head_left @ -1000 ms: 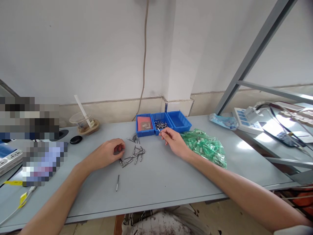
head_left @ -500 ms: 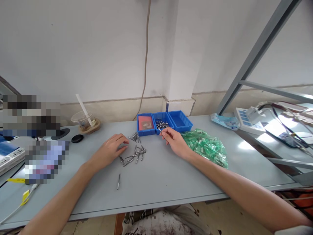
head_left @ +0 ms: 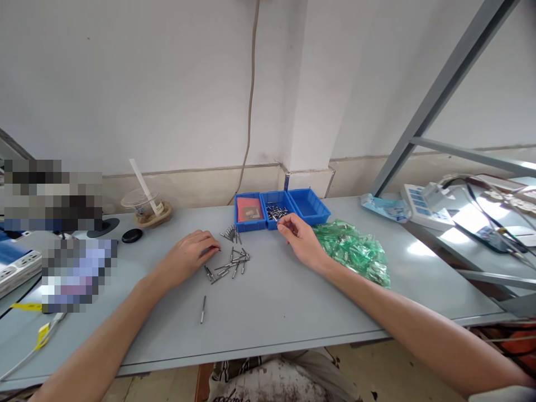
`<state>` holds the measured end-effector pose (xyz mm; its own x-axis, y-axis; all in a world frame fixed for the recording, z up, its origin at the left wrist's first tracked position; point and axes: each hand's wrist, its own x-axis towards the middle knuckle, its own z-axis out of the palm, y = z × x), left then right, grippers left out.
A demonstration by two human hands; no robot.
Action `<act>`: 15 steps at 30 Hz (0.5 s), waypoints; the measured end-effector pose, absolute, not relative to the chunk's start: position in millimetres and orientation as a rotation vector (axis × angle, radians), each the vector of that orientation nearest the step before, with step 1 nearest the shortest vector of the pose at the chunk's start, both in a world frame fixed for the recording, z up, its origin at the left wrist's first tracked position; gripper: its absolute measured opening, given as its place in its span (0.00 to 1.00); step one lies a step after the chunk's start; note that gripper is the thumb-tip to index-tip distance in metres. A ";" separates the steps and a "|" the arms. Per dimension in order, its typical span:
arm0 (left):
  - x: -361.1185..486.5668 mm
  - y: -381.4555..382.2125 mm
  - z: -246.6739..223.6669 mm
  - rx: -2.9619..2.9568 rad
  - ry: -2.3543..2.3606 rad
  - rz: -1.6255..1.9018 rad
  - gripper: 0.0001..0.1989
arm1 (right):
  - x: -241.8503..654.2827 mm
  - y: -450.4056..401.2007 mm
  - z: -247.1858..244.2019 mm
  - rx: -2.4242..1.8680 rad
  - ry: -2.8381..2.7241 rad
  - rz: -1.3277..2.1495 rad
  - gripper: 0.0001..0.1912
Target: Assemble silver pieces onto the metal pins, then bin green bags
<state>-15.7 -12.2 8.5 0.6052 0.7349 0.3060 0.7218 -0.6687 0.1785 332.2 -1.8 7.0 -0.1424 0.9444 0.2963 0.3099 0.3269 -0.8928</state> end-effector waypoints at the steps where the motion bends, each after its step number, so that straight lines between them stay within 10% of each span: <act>1: -14.6 -12.0 8.3 2.787 1.259 0.572 0.13 | 332.3 -2.9 8.3 -1.145 -1.675 0.796 0.07; 15: 3.9 3.7 -3.3 2.815 1.331 0.689 0.09 | 327.9 -0.4 15.0 -1.091 -1.356 1.175 0.20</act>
<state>3.9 3.7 -3.3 0.5585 0.7262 0.4008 0.7468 -0.6505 0.1381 327.9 -0.4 15.0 -0.0984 0.9879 0.1198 0.0217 0.1225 -0.9922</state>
